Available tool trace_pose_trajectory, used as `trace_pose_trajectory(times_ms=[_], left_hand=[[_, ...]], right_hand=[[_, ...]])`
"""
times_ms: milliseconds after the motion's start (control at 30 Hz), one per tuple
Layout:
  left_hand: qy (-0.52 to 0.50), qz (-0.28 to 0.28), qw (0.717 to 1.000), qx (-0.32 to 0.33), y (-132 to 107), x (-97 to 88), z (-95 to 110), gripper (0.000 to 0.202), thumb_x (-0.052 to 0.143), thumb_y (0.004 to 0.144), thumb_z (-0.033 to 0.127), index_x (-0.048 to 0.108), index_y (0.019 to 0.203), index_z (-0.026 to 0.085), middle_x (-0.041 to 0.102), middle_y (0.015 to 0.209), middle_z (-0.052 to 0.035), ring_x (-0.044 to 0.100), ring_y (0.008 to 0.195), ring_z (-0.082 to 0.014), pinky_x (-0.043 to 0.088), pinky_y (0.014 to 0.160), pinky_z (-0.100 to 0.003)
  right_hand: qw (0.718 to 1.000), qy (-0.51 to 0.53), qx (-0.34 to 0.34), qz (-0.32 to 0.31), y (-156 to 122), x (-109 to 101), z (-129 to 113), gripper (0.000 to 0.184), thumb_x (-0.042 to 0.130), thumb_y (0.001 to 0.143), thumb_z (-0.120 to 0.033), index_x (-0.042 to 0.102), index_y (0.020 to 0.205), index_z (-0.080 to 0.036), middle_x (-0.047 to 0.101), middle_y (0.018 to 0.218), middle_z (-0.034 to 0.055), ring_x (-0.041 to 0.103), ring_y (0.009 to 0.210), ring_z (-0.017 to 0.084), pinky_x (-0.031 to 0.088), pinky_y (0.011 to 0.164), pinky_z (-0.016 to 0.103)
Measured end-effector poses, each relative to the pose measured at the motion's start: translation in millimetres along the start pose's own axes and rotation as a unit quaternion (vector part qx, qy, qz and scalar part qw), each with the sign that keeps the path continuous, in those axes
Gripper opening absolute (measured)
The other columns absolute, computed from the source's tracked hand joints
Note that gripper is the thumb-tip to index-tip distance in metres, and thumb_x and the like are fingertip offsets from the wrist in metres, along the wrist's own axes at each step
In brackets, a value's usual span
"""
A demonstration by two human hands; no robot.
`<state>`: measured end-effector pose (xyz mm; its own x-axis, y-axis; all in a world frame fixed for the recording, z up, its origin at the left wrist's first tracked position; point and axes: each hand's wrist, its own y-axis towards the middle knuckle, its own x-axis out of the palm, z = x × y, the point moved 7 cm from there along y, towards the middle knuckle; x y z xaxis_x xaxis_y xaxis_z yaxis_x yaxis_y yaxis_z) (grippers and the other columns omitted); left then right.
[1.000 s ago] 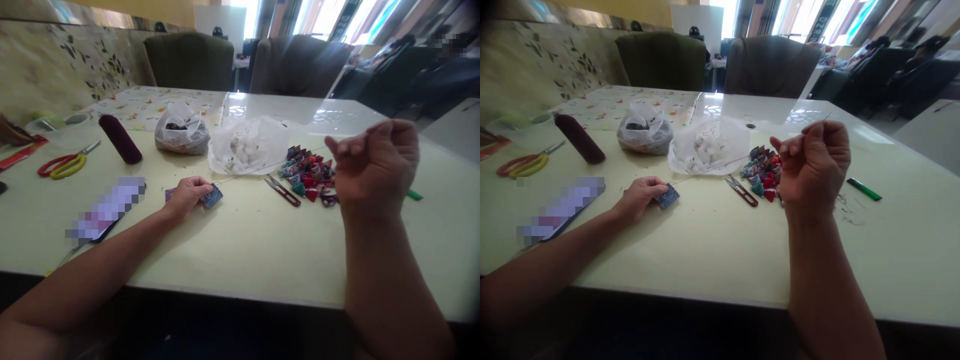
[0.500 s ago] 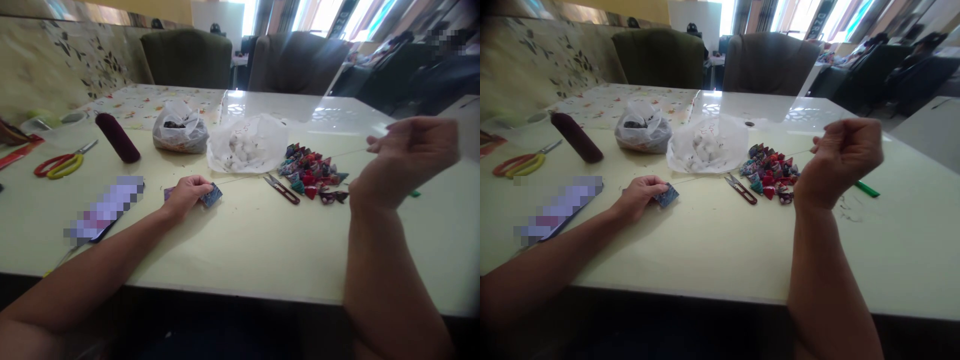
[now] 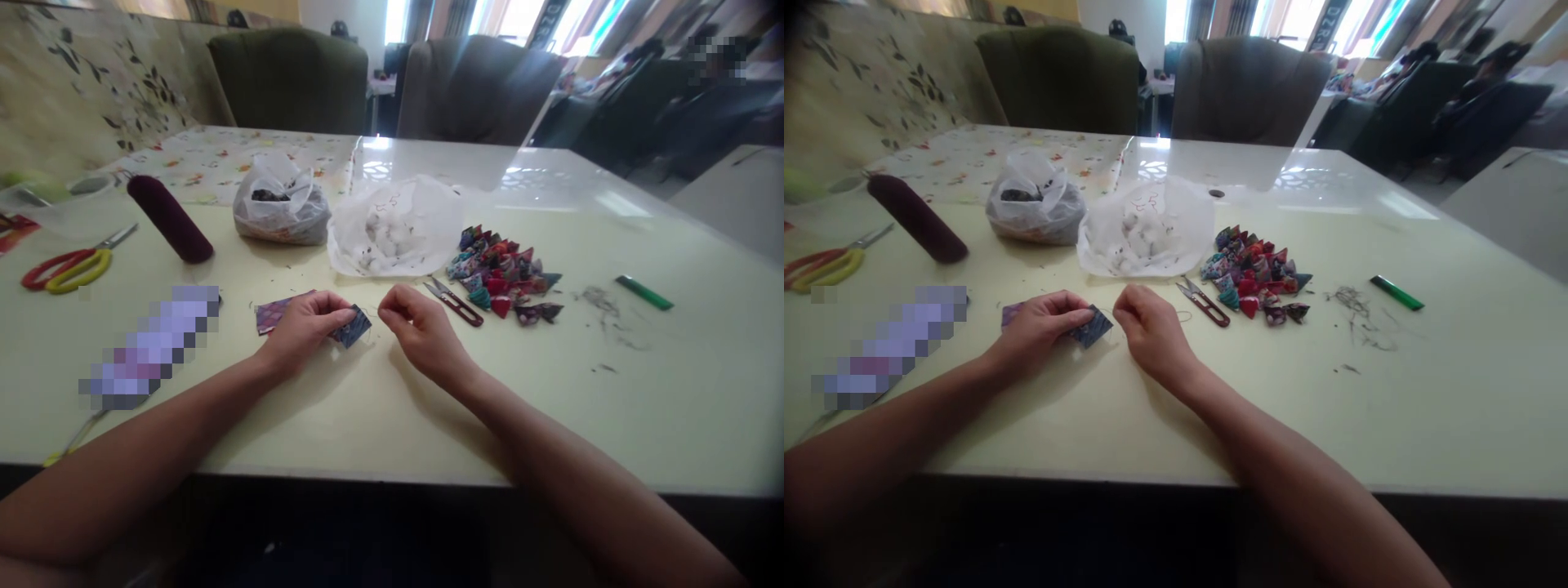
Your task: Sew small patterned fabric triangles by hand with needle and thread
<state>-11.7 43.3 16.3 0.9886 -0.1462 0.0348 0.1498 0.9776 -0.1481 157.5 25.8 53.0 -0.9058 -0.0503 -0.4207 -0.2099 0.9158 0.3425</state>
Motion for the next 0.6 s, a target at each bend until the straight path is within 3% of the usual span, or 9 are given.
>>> trace_pose_trajectory(times_ms=[267,600], left_hand=[[0.078,-0.007,0.996,0.036,-3.0,1.0,8.3,0.017,0.08,0.072,0.032,0.074,0.076,0.017,0.07,0.074,-0.0023,0.061,0.068,-0.0137,0.049,0.067,-0.026],[0.094,-0.01,0.993,0.063,-4.1,1.6,9.2,0.018,0.079,0.074,0.033,0.075,0.078,0.016,0.071,0.076,-0.0026,0.062,0.069,-0.014,0.051,0.068,-0.026]], right_hand=[[0.998,-0.05,-0.022,0.0,-2.0,4.9,-3.6,0.014,0.061,0.087,-0.016,0.063,0.074,-0.02,0.057,0.075,0.0003,0.053,0.07,0.014,0.039,0.067,0.028],[0.997,-0.069,-0.037,-0.003,-1.8,4.4,-3.0,0.015,0.062,0.088,-0.011,0.066,0.075,-0.018,0.059,0.076,0.0005,0.054,0.069,0.012,0.039,0.067,0.026]])
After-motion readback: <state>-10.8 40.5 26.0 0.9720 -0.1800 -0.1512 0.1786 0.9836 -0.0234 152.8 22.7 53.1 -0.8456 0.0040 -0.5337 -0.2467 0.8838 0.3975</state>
